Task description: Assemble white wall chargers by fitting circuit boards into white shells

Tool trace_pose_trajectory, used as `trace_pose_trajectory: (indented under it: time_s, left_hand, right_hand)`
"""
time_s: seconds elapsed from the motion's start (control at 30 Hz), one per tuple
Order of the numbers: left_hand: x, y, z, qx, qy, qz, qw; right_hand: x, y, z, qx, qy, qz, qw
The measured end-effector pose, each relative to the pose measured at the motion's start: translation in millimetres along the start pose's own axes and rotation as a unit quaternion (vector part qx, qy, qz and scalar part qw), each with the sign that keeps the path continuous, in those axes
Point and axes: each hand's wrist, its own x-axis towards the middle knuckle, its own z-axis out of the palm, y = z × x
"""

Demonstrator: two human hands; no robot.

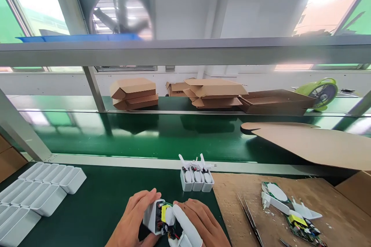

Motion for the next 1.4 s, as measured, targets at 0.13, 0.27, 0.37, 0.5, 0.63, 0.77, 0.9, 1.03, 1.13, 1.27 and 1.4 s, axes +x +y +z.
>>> trace_pose_trajectory:
  time_s: [0.13, 0.27, 0.37, 0.5, 0.63, 0.77, 0.9, 1.03, 1.13, 1.27, 1.4]
  left_hand:
    - [-0.4, 0.4, -0.3, 0.017, 0.003, 0.025, 1.0]
    - [0.1, 1.6, -0.4, 0.025, 0.004, 0.025, 0.999]
    - [0.4, 2.1, -0.4, 0.026, -0.002, 0.021, 0.999]
    - [1.6, 3.0, -0.9, 0.025, -0.01, 0.031, 0.999]
    - [3.4, 4.5, 0.2, 0.024, -0.003, 0.045, 0.999]
    - [4.8, 6.9, 3.9, 0.027, 0.014, 0.056, 0.998]
    - [4.8, 9.0, 6.9, 0.029, 0.03, 0.055, 0.998]
    - [4.3, 8.8, 7.6, 0.035, 0.026, 0.039, 0.998]
    - [4.4, 7.7, 6.5, 0.039, 0.028, 0.033, 0.998]
    - [5.5, 7.6, 3.4, 0.036, 0.019, 0.056, 0.998]
    - [6.8, 9.1, 2.1, 0.03, 0.012, 0.077, 0.997]
  right_hand:
    - [-3.1, 2.0, 6.7, -0.011, 0.014, -0.01, 1.0]
    - [-2.9, 3.0, 7.7, -0.029, 0.005, -0.02, 0.999]
    - [-1.1, 2.8, 5.7, -0.025, -0.006, -0.02, 0.999]
    - [1.6, 1.6, 1.8, -0.025, -0.009, -0.018, 0.999]
    - [3.8, 0.0, -1.1, -0.037, -0.009, -0.015, 0.999]
    - [4.9, -1.9, 1.4, -0.047, 0.027, -0.004, 0.999]
    - [6.2, -2.4, 1.3, -0.047, 0.045, 0.001, 0.998]
    - [8.4, -2.5, -4.0, -0.049, 0.042, -0.01, 0.998]
    - [9.9, -3.1, -5.9, -0.051, 0.049, -0.005, 0.997]
    - [11.3, -1.7, -5.0, -0.046, 0.035, -0.015, 0.998]
    - [11.3, 0.1, -3.7, -0.048, 0.04, -0.024, 0.998]
